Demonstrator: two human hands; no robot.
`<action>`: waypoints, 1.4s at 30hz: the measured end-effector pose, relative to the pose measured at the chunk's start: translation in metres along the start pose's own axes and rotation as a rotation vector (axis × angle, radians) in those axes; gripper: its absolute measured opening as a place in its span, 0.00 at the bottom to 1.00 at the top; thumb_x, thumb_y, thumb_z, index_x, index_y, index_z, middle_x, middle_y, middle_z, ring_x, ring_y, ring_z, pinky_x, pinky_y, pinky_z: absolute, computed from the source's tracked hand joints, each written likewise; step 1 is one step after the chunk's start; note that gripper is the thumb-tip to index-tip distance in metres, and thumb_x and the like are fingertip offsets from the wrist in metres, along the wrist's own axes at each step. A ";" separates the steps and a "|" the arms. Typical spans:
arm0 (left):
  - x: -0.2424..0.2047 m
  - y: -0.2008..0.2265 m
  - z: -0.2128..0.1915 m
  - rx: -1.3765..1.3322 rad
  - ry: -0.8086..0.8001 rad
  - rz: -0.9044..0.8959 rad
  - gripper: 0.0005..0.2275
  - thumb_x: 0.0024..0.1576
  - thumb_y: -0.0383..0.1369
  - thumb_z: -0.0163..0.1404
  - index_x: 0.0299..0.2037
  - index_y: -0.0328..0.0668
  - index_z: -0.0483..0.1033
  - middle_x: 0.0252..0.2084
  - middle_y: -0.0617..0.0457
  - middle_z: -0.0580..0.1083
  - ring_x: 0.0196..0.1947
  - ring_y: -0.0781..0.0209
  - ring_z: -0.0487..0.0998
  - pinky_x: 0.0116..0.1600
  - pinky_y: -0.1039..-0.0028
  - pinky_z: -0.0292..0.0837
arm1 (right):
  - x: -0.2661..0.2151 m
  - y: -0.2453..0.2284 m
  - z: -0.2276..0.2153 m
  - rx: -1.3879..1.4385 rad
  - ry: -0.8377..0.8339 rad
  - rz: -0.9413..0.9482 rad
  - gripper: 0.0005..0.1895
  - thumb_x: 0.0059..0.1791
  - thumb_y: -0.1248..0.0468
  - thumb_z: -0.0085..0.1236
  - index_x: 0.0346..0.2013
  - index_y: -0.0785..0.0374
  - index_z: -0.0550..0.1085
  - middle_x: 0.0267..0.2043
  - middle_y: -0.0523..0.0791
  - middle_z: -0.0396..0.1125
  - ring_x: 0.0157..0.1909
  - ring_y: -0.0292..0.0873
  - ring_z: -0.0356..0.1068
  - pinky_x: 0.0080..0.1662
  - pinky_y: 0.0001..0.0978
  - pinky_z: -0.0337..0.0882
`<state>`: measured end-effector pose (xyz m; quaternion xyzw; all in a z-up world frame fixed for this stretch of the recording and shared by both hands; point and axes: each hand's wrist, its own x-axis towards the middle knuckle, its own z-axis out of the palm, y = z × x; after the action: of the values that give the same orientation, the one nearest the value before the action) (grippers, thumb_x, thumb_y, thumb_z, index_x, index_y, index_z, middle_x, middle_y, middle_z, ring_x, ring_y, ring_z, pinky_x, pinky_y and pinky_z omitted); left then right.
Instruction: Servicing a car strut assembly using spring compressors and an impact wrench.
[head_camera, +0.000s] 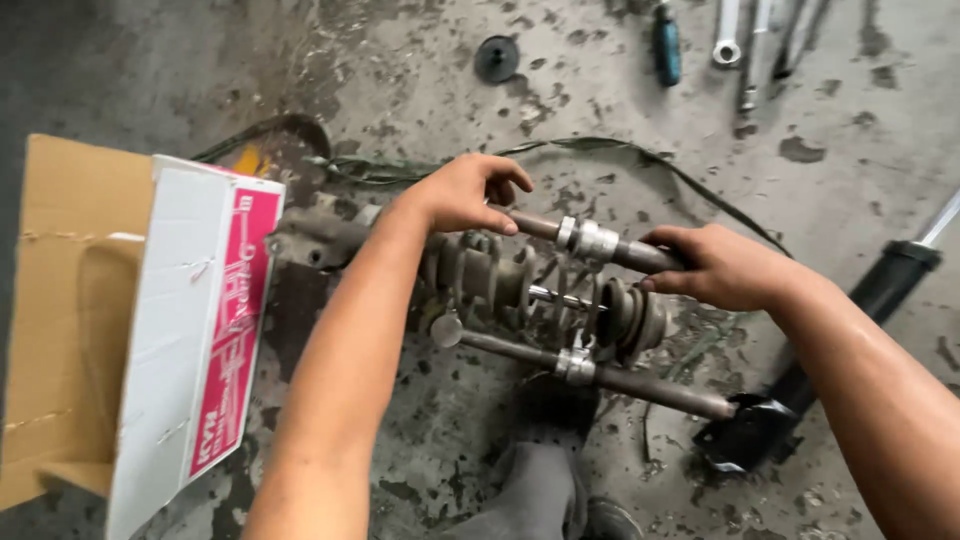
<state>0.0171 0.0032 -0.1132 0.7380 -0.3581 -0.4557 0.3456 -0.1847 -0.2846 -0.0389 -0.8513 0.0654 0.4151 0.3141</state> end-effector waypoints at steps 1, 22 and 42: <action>0.002 -0.004 0.001 -0.059 -0.003 0.033 0.28 0.40 0.35 0.71 0.53 0.44 0.78 0.44 0.49 0.81 0.45 0.59 0.81 0.51 0.64 0.78 | 0.001 -0.004 0.000 0.031 0.011 0.018 0.30 0.45 0.47 0.66 0.58 0.52 0.71 0.39 0.50 0.76 0.42 0.50 0.76 0.47 0.42 0.73; -0.076 0.159 0.051 0.470 0.432 0.277 0.08 0.35 0.29 0.56 0.23 0.41 0.70 0.22 0.46 0.74 0.27 0.40 0.76 0.34 0.53 0.69 | -0.184 -0.005 -0.078 0.218 0.059 0.454 0.15 0.54 0.52 0.51 0.49 0.55 0.76 0.36 0.45 0.71 0.38 0.46 0.69 0.42 0.43 0.72; -0.097 0.173 0.058 0.374 0.536 0.193 0.07 0.35 0.30 0.55 0.21 0.41 0.72 0.18 0.46 0.73 0.23 0.41 0.76 0.27 0.55 0.68 | -0.247 0.057 -0.023 0.802 0.527 0.002 0.16 0.58 0.60 0.50 0.43 0.71 0.79 0.37 0.54 0.70 0.41 0.52 0.70 0.45 0.47 0.76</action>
<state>-0.1050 -0.0125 0.0531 0.8449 -0.4002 -0.1369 0.3275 -0.3508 -0.3801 0.1290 -0.7393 0.2985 0.1275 0.5900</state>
